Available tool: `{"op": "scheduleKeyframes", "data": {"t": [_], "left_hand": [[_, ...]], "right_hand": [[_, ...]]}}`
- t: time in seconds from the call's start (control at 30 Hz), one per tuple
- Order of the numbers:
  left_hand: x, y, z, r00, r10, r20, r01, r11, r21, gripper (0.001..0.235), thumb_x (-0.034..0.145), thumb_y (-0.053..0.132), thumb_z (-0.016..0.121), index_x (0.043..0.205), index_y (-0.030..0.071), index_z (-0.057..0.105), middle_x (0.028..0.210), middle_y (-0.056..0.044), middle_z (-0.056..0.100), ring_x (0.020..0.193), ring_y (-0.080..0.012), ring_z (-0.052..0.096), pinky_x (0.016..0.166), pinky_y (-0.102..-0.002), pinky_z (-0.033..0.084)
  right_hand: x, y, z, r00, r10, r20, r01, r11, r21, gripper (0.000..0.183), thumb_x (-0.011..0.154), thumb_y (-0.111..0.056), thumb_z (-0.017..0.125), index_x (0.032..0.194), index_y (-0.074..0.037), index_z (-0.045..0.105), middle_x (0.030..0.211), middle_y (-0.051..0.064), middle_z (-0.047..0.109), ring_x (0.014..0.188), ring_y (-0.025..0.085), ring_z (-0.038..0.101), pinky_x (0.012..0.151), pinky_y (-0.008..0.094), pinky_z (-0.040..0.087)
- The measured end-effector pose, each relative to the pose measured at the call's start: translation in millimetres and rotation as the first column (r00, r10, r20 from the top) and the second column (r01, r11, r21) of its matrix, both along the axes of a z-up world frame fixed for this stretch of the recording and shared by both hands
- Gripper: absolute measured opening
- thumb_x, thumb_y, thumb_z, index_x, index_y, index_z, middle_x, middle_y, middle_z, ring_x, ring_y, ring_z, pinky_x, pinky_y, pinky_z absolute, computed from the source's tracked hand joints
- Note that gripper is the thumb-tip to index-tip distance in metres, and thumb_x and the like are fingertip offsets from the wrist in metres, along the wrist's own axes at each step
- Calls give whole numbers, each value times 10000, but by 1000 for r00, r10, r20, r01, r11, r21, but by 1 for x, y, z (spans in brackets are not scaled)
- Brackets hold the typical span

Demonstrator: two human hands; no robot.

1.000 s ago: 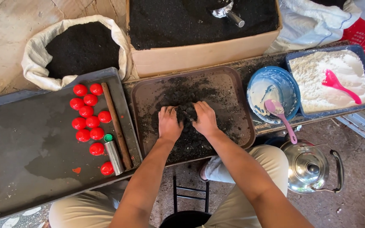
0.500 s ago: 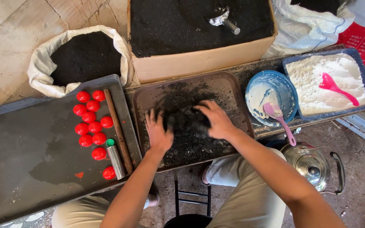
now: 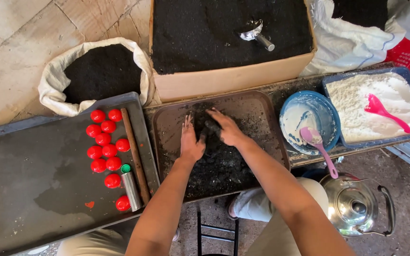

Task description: The person mixes a dark granular substance on a tray, adds water from a kettle, and incorporates a white paste from a bowl using a pink spatula. They knead the mixture by hand to form a dough-like consistency.

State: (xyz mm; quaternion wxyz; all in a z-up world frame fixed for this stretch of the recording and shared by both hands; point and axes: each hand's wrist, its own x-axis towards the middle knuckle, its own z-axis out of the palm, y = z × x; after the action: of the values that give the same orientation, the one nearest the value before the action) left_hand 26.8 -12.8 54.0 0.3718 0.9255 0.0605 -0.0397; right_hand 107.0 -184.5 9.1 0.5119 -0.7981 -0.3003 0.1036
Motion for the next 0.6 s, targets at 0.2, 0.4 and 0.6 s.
{"op": "scheduleKeyframes", "data": {"t": [0.2, 0.4, 0.6], "left_hand": [[5, 4, 13, 994, -107, -10, 105, 986, -127, 644, 977, 153, 547, 1560, -20, 335, 1556, -218, 422, 1489, -376, 368, 1261, -493, 322], [-22, 5, 8, 940, -213, 266, 275, 935, -225, 613, 892, 66, 596, 1491, 22, 473, 1450, -177, 540, 1396, -361, 495, 1192, -471, 419], [-71, 23, 4, 958, 27, 286, 24, 984, -175, 436, 1023, 210, 564, 1404, 1, 526, 1317, -257, 599, 1299, -440, 537, 1143, -550, 406]], "right_hand": [[-24, -1, 9, 999, 7, 48, -4, 998, -63, 487, 1027, -248, 594, 1467, -45, 543, 1468, 229, 543, 1374, 442, 484, 1154, 586, 359], [-49, -20, 41, 987, 52, 152, -65, 994, 86, 401, 929, -71, 661, 1320, 13, 653, 1292, 239, 662, 1221, 460, 612, 1018, 548, 503], [-61, -50, 78, 935, -143, 324, 126, 989, 73, 368, 936, -253, 717, 1237, -42, 716, 1225, 270, 688, 1187, 515, 614, 1029, 626, 461]]}}
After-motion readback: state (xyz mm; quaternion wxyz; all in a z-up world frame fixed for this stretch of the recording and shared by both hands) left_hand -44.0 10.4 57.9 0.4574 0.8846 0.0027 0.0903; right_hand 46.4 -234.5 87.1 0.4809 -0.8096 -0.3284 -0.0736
